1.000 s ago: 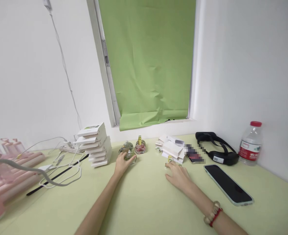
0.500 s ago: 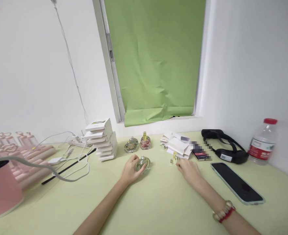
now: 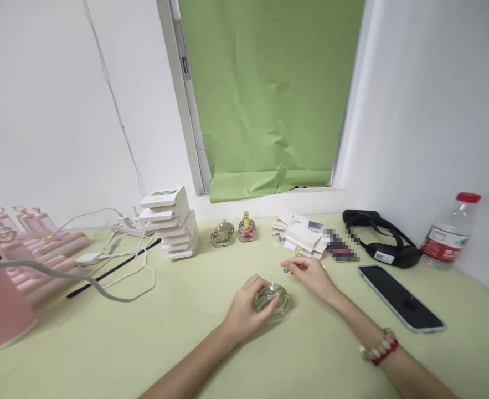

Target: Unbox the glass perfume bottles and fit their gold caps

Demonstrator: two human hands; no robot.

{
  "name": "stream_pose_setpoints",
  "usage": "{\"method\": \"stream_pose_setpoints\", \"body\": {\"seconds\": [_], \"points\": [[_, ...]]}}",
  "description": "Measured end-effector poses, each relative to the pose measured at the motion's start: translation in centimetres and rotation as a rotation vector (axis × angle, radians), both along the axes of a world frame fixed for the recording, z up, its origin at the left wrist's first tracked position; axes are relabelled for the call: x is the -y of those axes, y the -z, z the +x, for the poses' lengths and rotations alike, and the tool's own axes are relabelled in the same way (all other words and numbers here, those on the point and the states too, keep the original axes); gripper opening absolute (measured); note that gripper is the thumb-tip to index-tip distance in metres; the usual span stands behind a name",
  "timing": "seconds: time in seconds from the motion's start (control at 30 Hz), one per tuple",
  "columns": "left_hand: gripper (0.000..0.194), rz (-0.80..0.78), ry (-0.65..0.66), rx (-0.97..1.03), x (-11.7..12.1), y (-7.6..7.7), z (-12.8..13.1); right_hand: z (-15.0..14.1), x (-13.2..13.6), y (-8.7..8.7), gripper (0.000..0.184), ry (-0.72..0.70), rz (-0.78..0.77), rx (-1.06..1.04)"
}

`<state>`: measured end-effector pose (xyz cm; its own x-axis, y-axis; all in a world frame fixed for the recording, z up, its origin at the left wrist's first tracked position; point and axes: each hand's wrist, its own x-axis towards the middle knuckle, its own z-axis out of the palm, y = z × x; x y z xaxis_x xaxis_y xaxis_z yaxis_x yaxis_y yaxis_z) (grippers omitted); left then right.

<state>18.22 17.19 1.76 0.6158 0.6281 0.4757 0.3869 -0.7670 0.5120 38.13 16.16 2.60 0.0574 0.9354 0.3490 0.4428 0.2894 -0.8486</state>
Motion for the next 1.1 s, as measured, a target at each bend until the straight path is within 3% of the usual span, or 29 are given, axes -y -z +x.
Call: {"method": "stream_pose_setpoints", "body": {"seconds": [0.1,0.23,0.4,0.63,0.8,1.1], "points": [[0.018,0.080,0.094,-0.064,0.2,0.1,0.1,-1.2,0.4,-0.6,0.037,-0.190,-0.026,-0.257],[0.020,0.216,0.141,-0.157,0.1,-0.1,-0.2,-1.9,1.1,-0.8,0.032,-0.305,0.011,-0.267],[0.020,0.242,0.149,-0.168,0.0,-0.3,-0.2,-1.8,1.3,-0.8,0.025,-0.380,0.041,-0.284],[0.020,0.270,0.142,-0.171,0.1,-0.3,-0.2,-1.8,1.6,-1.1,0.025,-0.400,-0.007,-0.223],[0.020,0.260,0.139,-0.183,0.1,-0.3,-0.2,-1.7,1.4,-0.7,0.023,-0.417,-0.036,-0.356],[0.015,0.247,0.144,-0.171,0.0,-0.1,-0.2,-1.9,1.1,-0.2,0.023,-0.379,0.022,-0.231]]}}
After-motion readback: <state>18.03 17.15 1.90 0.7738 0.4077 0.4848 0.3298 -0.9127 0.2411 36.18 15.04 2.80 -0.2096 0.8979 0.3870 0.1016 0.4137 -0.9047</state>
